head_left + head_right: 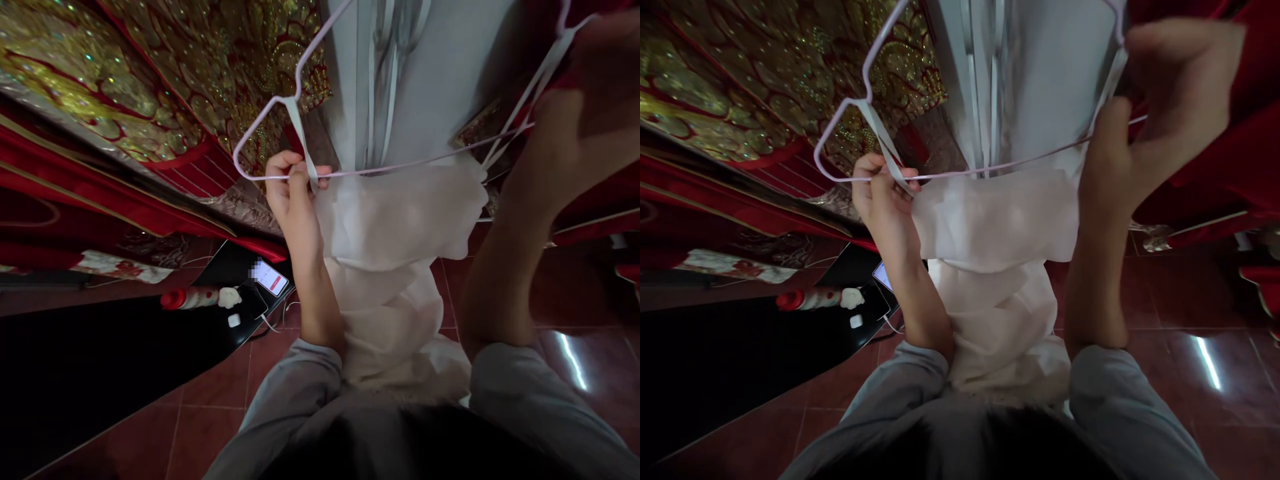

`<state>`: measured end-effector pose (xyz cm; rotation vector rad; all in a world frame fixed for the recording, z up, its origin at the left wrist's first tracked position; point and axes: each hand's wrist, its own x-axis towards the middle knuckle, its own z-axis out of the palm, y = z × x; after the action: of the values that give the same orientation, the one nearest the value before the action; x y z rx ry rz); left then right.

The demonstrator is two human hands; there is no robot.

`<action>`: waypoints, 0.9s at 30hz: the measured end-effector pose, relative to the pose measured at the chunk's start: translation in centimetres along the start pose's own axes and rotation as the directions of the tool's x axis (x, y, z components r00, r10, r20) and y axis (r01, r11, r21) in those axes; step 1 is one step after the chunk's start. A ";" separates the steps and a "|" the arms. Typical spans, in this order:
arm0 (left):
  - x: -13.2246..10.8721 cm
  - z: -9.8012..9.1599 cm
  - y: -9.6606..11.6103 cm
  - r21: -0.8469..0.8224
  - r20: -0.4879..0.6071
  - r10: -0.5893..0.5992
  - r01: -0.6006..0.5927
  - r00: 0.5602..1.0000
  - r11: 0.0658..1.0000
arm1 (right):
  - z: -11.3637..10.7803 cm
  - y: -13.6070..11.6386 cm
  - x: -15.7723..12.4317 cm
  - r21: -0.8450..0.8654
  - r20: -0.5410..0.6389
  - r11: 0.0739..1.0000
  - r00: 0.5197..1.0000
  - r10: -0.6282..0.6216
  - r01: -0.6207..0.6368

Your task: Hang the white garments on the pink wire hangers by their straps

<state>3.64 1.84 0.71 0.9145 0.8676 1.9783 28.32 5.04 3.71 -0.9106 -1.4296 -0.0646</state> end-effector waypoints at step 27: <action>3.3 -2.2 7.9 -0.055 -0.170 -0.079 0.071 0.982 0.996 | 4.6 -2.9 -8.9 -0.087 0.321 0.996 0.947 0.017 0.012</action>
<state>-2.45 0.41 6.96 0.6807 0.9318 2.0253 21.21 1.50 -3.00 -1.0297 -1.7399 0.0250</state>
